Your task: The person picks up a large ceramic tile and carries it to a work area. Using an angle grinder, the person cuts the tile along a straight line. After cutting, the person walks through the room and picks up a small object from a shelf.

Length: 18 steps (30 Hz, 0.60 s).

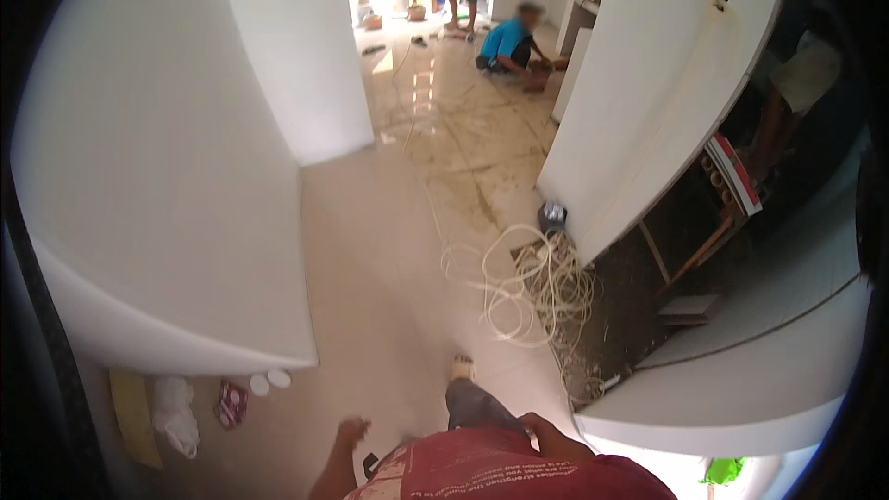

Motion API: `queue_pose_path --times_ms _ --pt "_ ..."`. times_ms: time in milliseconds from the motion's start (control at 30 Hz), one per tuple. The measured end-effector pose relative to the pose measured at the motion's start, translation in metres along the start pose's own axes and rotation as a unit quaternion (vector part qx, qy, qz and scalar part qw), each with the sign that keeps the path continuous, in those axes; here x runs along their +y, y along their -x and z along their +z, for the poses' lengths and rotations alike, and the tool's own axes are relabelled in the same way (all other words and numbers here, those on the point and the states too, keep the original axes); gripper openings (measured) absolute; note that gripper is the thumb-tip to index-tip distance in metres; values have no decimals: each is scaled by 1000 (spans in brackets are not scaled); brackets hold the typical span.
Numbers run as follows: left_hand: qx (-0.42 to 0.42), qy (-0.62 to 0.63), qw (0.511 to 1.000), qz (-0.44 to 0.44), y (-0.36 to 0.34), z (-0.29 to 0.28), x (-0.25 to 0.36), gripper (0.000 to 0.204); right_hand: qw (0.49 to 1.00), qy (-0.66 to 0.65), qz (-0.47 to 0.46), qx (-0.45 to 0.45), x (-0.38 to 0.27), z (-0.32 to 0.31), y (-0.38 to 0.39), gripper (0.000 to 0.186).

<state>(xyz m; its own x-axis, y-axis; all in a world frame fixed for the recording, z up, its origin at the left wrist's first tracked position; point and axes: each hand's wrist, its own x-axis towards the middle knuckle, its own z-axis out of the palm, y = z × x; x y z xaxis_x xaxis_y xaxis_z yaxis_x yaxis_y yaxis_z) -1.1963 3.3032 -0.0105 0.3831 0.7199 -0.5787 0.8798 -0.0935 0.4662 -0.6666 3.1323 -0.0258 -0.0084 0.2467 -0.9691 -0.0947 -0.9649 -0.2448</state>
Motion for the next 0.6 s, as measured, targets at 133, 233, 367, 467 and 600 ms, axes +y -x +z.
queue_pose_path --times_ms 133,233,367,467,600 --pt "-68 351 934 6 41 -10 100 40 991 125 -33 22 -68 -62 -42 23" --pt "-14 372 911 -177 29 -37 104 33 998 15 -67 5 -193 -70 -45 22" --pt "-14 -93 994 -53 -50 -59 86 40 963 196 -151 104 -290 -97 -54 19" --pt "-33 393 891 -227 -110 -80 86 26 782 527 -313 112 -326 -125 -70 13" --pt "-28 380 907 -179 -166 -82 66 19 851 455 -257 50 -340 -126 -97 17"
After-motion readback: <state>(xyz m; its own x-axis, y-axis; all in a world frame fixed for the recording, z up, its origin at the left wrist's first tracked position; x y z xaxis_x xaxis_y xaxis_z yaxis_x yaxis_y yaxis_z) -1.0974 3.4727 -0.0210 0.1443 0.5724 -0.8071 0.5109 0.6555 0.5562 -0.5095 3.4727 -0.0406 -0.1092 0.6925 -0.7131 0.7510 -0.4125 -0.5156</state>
